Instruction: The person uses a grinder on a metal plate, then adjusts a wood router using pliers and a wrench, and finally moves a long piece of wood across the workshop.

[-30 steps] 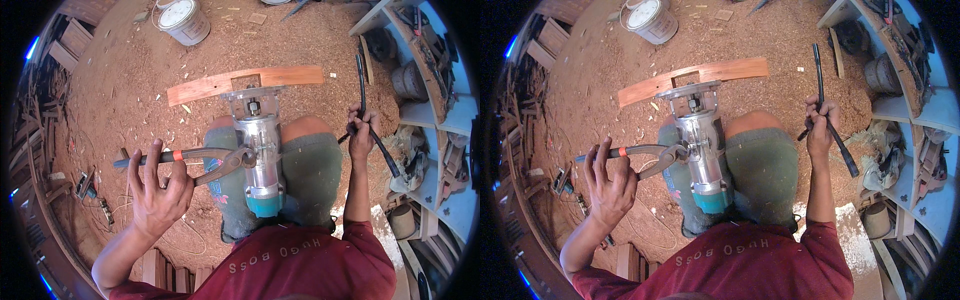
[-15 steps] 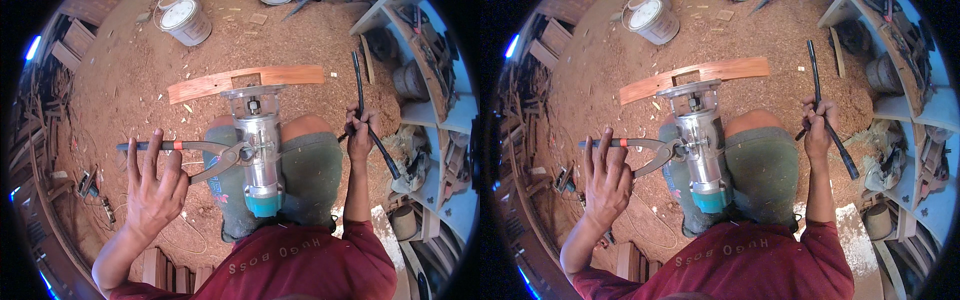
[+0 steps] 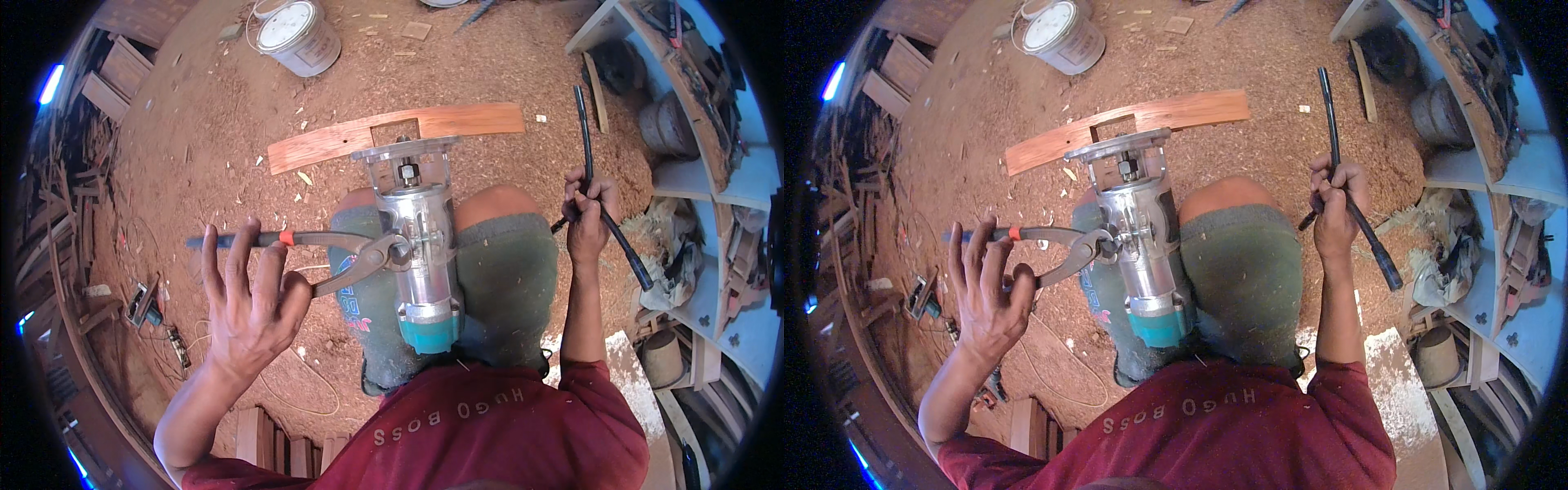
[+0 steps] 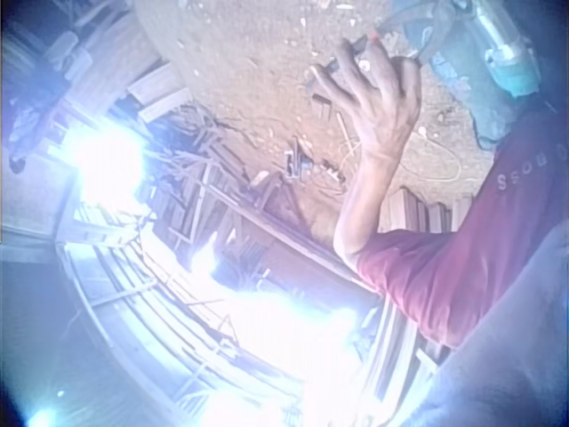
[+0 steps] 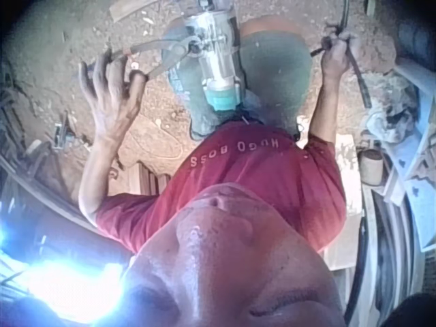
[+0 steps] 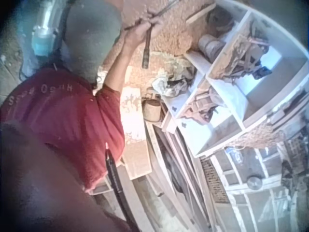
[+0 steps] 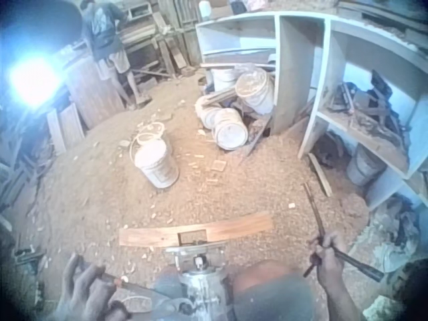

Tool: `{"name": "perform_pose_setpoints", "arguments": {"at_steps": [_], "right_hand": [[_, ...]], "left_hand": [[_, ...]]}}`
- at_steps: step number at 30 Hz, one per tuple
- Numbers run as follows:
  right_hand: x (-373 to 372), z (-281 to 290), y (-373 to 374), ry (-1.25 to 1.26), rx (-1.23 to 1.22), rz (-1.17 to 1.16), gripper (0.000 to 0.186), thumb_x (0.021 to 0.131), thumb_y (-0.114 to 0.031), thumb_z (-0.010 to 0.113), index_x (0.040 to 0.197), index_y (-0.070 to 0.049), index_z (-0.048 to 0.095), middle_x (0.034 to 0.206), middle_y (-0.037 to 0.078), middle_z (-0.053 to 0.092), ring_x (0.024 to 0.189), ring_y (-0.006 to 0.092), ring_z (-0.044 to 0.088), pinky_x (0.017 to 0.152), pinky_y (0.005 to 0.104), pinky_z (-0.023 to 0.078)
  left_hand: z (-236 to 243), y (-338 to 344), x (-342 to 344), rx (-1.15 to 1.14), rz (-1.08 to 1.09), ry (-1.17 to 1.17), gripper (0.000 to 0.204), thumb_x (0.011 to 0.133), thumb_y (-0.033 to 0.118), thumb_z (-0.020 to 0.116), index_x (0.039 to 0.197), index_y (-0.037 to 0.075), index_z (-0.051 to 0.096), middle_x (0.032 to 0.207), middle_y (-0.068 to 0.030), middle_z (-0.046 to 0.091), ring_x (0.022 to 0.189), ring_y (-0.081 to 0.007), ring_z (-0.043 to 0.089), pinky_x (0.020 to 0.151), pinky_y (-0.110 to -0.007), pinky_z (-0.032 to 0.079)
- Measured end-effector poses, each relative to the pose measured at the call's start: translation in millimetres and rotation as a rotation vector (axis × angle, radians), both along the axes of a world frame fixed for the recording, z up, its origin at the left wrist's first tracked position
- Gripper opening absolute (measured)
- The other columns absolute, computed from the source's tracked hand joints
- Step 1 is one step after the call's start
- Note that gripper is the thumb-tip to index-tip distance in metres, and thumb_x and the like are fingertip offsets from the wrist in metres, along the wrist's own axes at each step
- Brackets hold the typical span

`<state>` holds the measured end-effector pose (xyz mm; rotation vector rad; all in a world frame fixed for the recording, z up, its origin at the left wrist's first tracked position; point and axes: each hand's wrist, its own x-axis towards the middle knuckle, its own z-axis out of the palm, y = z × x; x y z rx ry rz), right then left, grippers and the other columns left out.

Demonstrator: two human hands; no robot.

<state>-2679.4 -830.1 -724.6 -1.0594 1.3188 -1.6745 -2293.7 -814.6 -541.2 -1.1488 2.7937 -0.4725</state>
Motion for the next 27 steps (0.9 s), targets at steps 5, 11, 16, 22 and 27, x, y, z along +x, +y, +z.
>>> {"name": "perform_pose_setpoints", "arguments": {"at_steps": [5, 11, 16, 22, 27], "right_hand": [[2.1, -2.7, -2.4, 0.040, -0.013, 0.017, 0.014, 0.085, -0.004, 0.047, 0.088, -0.009, 0.035, 0.100, 0.016, 0.057, 0.071, 0.0093, 0.048, 0.047, 0.0182, 0.038], [5.7, 1.3, -5.4, 0.024, -0.010, 0.027, 0.012, 0.085, -0.003, 0.046, 0.088, -0.009, 0.036, 0.101, 0.015, 0.056, 0.071, 0.0084, 0.047, 0.049, 0.0183, 0.038], [6.8, 2.1, -5.5, -0.015, -0.004, 0.017, 0.010, 0.084, -0.003, 0.044, 0.088, -0.009, 0.038, 0.100, 0.013, 0.057, 0.070, 0.0070, 0.046, 0.051, 0.0188, 0.038], [2.5, -3.0, -2.6, 0.000, -0.020, 0.024, 0.010, 0.083, -0.002, 0.044, 0.089, -0.009, 0.039, 0.101, 0.013, 0.057, 0.071, 0.0067, 0.046, 0.052, 0.0187, 0.038], [4.5, -5.2, -2.3, -0.005, 0.010, -0.002, 0.011, 0.084, -0.001, 0.043, 0.090, -0.008, 0.037, 0.101, 0.015, 0.055, 0.070, 0.0081, 0.047, 0.048, 0.0185, 0.038]], "left_hand": [[-5.2, 3.1, 0.0, -0.009, -0.027, -0.034, 0.012, 0.076, 0.013, 0.066, 0.081, 0.011, 0.055, 0.120, -0.0129, 0.050, 0.103, -0.0324, 0.055, 0.091, -0.061, 0.045], [6.9, -6.4, -3.2, 0.228, 0.030, -0.053, 0.017, 0.076, 0.015, 0.065, 0.089, 0.014, 0.054, 0.117, -0.0128, 0.050, 0.095, -0.0302, 0.055, 0.075, -0.044, 0.045], [15.8, -19.6, -3.6, 0.324, 0.018, -0.069, 0.024, 0.071, 0.017, 0.068, 0.090, 0.017, 0.053, 0.112, -0.0122, 0.049, 0.089, -0.0287, 0.053, 0.073, -0.039, 0.042], [28.5, -29.6, -8.2, 0.508, 0.090, 0.058, 0.031, 0.061, 0.026, 0.074, 0.084, 0.016, 0.058, 0.110, -0.0144, 0.049, 0.090, -0.0288, 0.056, 0.073, -0.042, 0.048], [34.1, -29.0, -10.9, 0.538, 0.126, 0.111, 0.025, 0.064, 0.033, 0.075, 0.077, 0.013, 0.065, 0.111, -0.0157, 0.050, 0.090, -0.0289, 0.059, 0.073, -0.043, 0.050]]}}
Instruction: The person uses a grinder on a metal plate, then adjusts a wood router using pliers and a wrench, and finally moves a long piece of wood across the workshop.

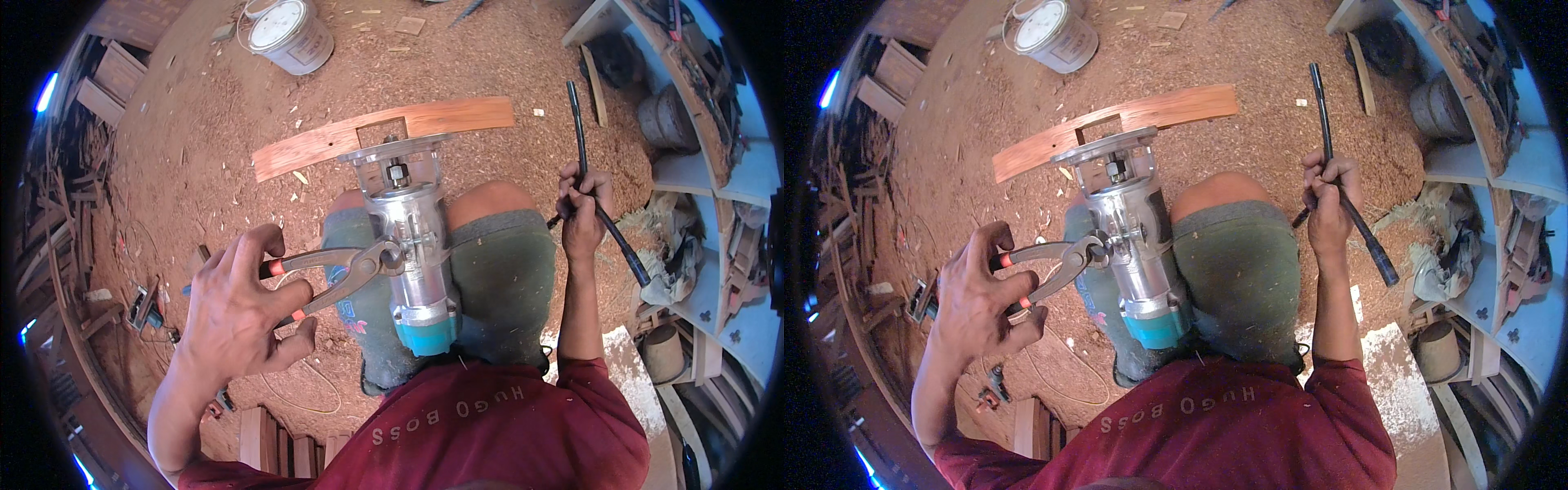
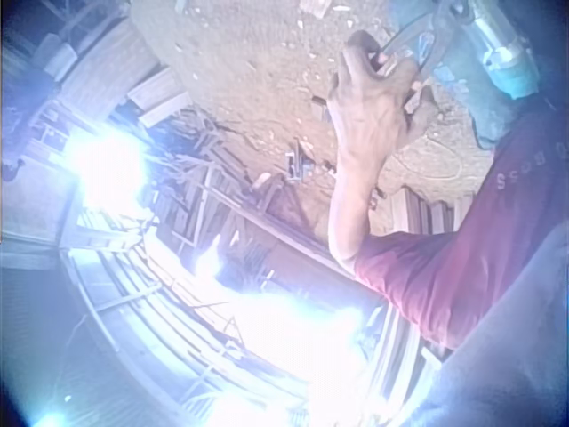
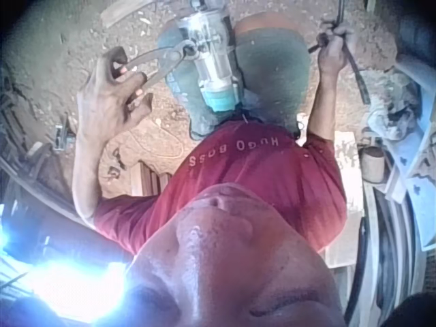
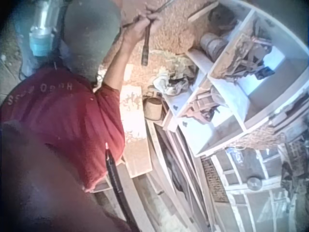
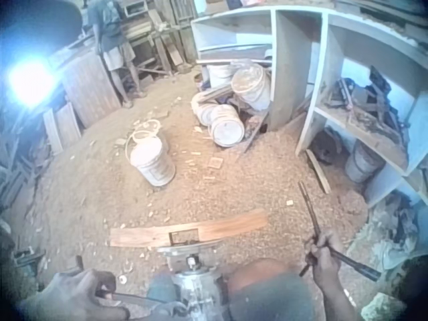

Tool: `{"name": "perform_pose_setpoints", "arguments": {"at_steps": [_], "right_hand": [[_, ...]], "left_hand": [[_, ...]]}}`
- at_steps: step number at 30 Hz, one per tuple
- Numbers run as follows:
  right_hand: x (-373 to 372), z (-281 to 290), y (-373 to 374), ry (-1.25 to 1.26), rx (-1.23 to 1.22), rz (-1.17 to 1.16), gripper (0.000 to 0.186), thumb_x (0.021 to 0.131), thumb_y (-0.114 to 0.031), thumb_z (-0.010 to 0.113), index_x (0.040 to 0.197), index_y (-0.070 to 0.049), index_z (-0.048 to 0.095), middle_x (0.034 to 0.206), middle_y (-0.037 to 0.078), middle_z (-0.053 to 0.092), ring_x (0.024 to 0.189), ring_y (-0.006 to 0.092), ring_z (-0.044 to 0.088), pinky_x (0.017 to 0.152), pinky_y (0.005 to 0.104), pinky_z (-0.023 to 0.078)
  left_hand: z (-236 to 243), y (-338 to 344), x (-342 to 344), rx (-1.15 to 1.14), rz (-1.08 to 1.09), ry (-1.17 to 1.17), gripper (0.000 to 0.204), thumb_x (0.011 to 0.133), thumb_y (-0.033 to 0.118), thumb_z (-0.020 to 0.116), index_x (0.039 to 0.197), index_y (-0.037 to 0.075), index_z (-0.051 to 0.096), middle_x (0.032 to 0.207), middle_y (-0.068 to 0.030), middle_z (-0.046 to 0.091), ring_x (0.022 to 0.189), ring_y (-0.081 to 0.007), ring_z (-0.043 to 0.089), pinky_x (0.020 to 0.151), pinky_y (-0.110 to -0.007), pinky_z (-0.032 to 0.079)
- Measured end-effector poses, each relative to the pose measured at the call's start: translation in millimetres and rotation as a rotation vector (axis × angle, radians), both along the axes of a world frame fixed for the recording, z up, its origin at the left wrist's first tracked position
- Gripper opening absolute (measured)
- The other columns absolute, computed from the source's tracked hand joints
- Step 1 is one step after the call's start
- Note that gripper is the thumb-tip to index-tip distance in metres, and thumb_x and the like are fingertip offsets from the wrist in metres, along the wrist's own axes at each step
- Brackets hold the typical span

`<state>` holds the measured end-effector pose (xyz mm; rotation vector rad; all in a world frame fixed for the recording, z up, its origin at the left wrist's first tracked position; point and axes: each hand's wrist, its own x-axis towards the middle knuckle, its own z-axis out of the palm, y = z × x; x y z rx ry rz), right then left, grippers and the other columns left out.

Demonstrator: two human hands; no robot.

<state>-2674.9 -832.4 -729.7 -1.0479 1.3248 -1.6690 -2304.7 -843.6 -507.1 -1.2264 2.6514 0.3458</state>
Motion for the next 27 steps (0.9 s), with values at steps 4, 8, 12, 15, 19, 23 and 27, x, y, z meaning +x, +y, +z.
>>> {"name": "perform_pose_setpoints", "arguments": {"at_steps": [4, 8, 12, 15, 19, 23, 27], "right_hand": [[-1.5, -4.2, 0.2, -0.009, -0.004, 0.004, 0.011, 0.084, -0.001, 0.043, 0.089, -0.008, 0.036, 0.100, 0.016, 0.055, 0.070, 0.0088, 0.048, 0.047, 0.0182, 0.038], [-0.5, -1.9, 1.6, -0.017, 0.010, 0.014, 0.011, 0.082, 0.000, 0.042, 0.090, -0.008, 0.039, 0.101, 0.013, 0.056, 0.071, 0.0063, 0.045, 0.049, 0.0186, 0.038], [1.5, -2.0, 1.9, -0.031, 0.015, 0.013, 0.011, 0.082, 0.000, 0.042, 0.089, -0.008, 0.039, 0.101, 0.014, 0.056, 0.070, 0.0062, 0.045, 0.049, 0.0186, 0.038], [1.6, -4.0, 3.7, -0.032, 0.001, 0.018, 0.012, 0.082, 0.001, 0.042, 0.090, -0.008, 0.039, 0.101, 0.014, 0.056, 0.070, 0.0063, 0.045, 0.049, 0.0183, 0.037], [1.8, 3.4, 6.2, -0.086, 0.024, 0.019, 0.012, 0.083, -0.001, 0.044, 0.090, -0.009, 0.038, 0.102, 0.015, 0.056, 0.070, 0.0073, 0.045, 0.050, 0.0185, 0.036], [7.6, 20.0, 11.5, -0.054, 0.008, -0.004, 0.025, 0.083, -0.012, 0.050, 0.107, -0.004, 0.045, 0.097, 0.015, 0.058, 0.066, 0.0081, 0.045, 0.052, 0.0209, 0.036], [6.4, 57.2, 23.8, 0.088, 0.098, 0.106, 0.051, 0.086, -0.024, 0.055, 0.129, 0.001, 0.043, 0.085, 0.012, 0.060, 0.062, 0.0080, 0.043, 0.053, 0.0239, 0.037]], "left_hand": [[12.5, -1.1, -6.3, 0.038, 0.031, -0.033, 0.029, 0.067, 0.038, 0.075, 0.075, 0.011, 0.068, 0.113, -0.0165, 0.051, 0.090, -0.0296, 0.060, 0.073, -0.043, 0.050], [15.9, -12.3, -9.4, 0.028, -0.040, -0.022, 0.030, 0.067, 0.038, 0.076, 0.072, 0.010, 0.067, 0.112, -0.0161, 0.051, 0.090, -0.0290, 0.060, 0.072, -0.042, 0.050], [18.0, -15.0, -12.7, 0.018, -0.036, -0.035, 0.030, 0.064, 0.035, 0.075, 0.071, 0.008, 0.064, 0.112, -0.0188, 0.052, 0.089, -0.0315, 0.060, 0.071, -0.042, 0.050], [18.3, -14.5, -17.0, 0.002, -0.045, -0.125, 0.028, 0.062, 0.030, 0.076, 0.078, 0.011, 0.063, 0.112, -0.0159, 0.051, 0.090, -0.0290, 0.060, 0.071, -0.042, 0.052], [15.4, -16.3, -16.2, -0.014, -0.076, -0.174, 0.031, 0.062, 0.026, 0.077, 0.086, 0.017, 0.061, 0.113, -0.0129, 0.050, 0.093, -0.0259, 0.061, 0.072, -0.041, 0.054], [15.4, -19.7, -15.0, -0.019, -0.117, -0.167, 0.036, 0.062, 0.025, 0.076, 0.093, 0.021, 0.058, 0.113, -0.0128, 0.051, 0.095, -0.0251, 0.062, 0.072, -0.040, 0.055], [15.3, -22.3, -12.2, -0.019, -0.109, -0.159, 0.045, 0.061, 0.025, 0.076, 0.101, 0.023, 0.057, 0.114, -0.0128, 0.051, 0.092, -0.0257, 0.064, 0.071, -0.040, 0.056]]}}
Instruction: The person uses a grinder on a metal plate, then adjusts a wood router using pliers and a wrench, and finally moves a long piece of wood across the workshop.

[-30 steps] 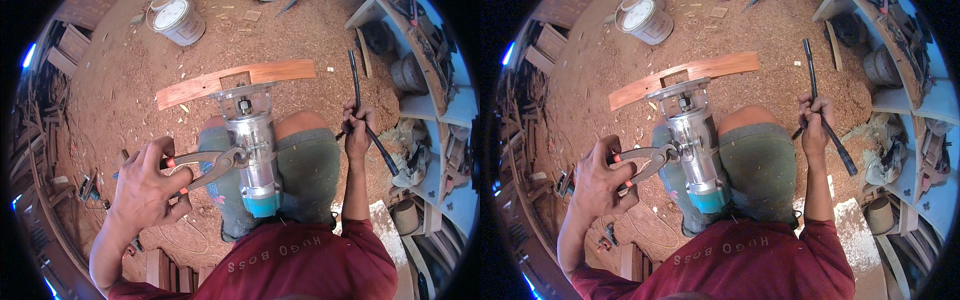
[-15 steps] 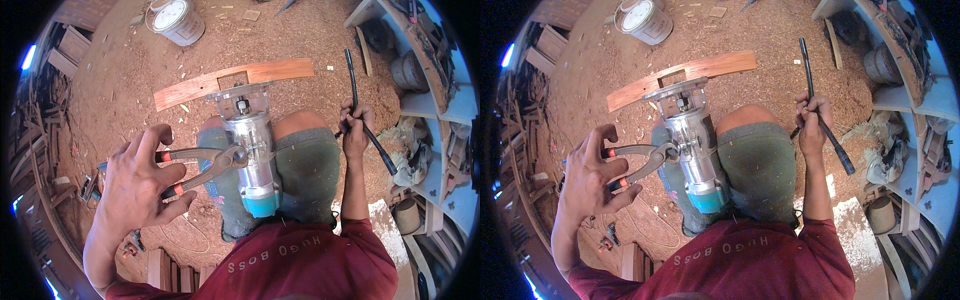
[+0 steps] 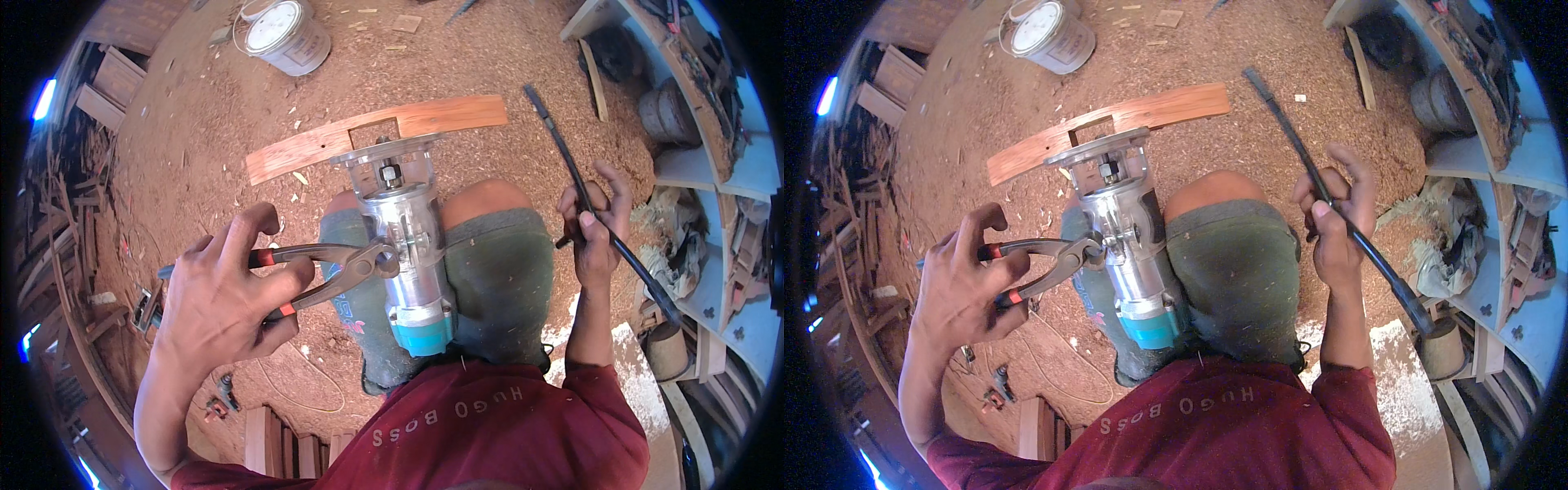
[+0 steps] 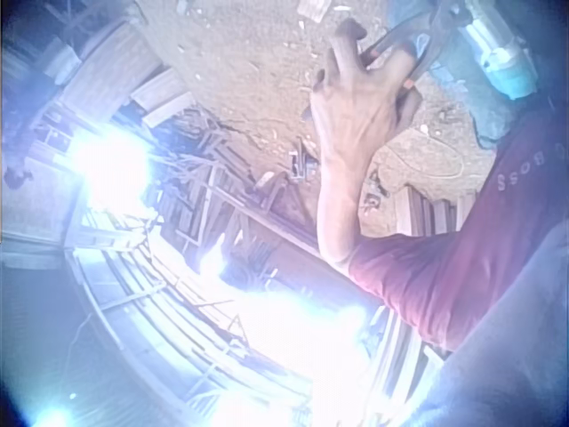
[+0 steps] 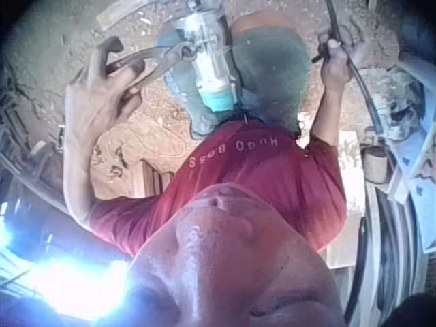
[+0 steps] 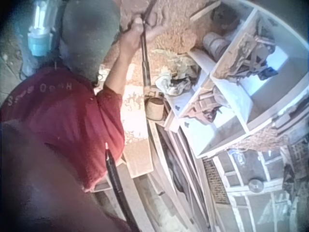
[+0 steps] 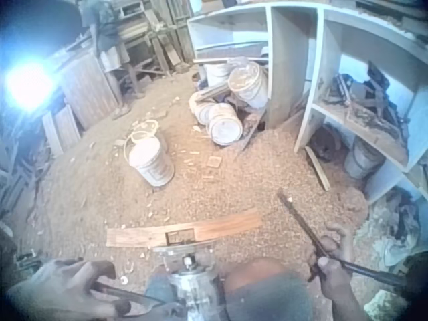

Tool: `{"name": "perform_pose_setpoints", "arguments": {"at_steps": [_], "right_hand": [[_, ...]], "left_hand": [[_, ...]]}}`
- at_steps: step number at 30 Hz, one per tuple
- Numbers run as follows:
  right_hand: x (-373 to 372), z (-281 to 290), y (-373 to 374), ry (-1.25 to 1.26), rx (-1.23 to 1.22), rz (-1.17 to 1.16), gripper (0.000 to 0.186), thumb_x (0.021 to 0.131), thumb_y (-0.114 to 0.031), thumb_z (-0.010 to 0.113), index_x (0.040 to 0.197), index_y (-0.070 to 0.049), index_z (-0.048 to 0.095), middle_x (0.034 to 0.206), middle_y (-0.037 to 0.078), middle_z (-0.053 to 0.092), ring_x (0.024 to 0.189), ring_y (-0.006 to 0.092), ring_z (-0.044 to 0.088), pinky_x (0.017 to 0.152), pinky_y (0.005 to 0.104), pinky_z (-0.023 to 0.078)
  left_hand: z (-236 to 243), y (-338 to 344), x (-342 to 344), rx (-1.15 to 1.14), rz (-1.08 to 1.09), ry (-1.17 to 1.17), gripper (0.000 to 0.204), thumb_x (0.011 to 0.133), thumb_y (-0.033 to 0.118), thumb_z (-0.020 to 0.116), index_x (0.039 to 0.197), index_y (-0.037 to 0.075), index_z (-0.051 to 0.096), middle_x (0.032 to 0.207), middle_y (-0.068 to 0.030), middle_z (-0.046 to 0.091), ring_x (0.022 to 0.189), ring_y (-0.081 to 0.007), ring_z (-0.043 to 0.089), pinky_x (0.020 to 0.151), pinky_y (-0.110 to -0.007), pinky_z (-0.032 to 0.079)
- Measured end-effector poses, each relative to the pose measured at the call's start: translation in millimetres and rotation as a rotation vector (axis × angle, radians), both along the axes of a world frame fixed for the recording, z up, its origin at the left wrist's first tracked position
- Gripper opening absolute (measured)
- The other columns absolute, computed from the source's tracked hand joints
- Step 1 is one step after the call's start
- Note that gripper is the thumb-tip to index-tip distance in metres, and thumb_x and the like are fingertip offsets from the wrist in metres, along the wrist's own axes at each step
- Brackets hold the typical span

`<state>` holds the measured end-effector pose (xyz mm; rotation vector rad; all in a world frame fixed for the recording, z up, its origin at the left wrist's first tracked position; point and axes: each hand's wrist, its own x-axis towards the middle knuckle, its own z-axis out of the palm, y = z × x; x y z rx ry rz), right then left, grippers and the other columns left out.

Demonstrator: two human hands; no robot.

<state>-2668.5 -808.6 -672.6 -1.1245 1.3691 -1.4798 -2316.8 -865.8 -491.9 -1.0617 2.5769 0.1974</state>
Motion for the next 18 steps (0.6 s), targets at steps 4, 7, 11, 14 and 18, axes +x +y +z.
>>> {"name": "perform_pose_setpoints", "arguments": {"at_steps": [4, 7, 11, 14, 18], "right_hand": [[-7.8, 16.6, 9.7, 0.215, -0.036, 0.198, 0.048, 0.091, -0.030, 0.056, 0.122, 0.007, 0.055, 0.076, 0.008, 0.062, 0.064, 0.0121, 0.054, 0.058, 0.0272, 0.044], [-8.2, 36.2, 14.4, 0.308, -0.006, 0.299, 0.041, 0.091, -0.028, 0.057, 0.114, 0.005, 0.063, 0.078, 0.010, 0.066, 0.071, 0.0161, 0.064, 0.064, 0.0290, 0.050], [-11.1, 44.0, 16.2, 0.336, -0.023, 0.386, 0.035, 0.086, -0.022, 0.059, 0.109, 0.003, 0.067, 0.085, 0.015, 0.071, 0.073, 0.0221, 0.069, 0.067, 0.0321, 0.054], [-14.0, 51.0, 11.4, 0.349, -0.065, 0.477, 0.034, 0.085, -0.023, 0.059, 0.103, 0.004, 0.068, 0.085, 0.017, 0.071, 0.070, 0.0243, 0.069, 0.066, 0.0331, 0.054], [-14.1, 51.5, 9.7, 0.366, -0.103, 0.520, 0.038, 0.084, -0.029, 0.061, 0.097, 0.005, 0.069, 0.084, 0.019, 0.071, 0.069, 0.0263, 0.069, 0.063, 0.0340, 0.054]], "left_hand": [[-3.1, -2.6, -0.3, -0.018, 0.010, 0.044, 0.059, 0.061, 0.026, 0.074, 0.118, 0.027, 0.057, 0.111, -0.0122, 0.051, 0.083, -0.0263, 0.064, 0.066, -0.038, 0.055], [-4.8, -2.6, -2.3, -0.024, -0.004, -0.039, 0.075, 0.063, 0.029, 0.071, 0.135, 0.031, 0.051, 0.105, -0.0116, 0.051, 0.077, -0.0271, 0.061, 0.062, -0.039, 0.053], [-8.9, -2.7, -4.7, 0.001, 0.020, -0.099, 0.083, 0.063, 0.032, 0.068, 0.143, 0.034, 0.046, 0.096, -0.0110, 0.048, 0.073, -0.0281, 0.059, 0.062, -0.041, 0.052], [-8.5, -3.1, -8.7, 0.012, 0.054, -0.151, 0.084, 0.063, 0.033, 0.070, 0.144, 0.035, 0.044, 0.091, -0.0110, 0.047, 0.072, -0.0285, 0.059, 0.063, -0.041, 0.052], [-13.9, -4.4, -8.1, 0.008, 0.078, -0.158, 0.089, 0.063, 0.032, 0.074, 0.145, 0.036, 0.040, 0.090, -0.0115, 0.047, 0.073, -0.0296, 0.060, 0.063, -0.041, 0.053]]}}
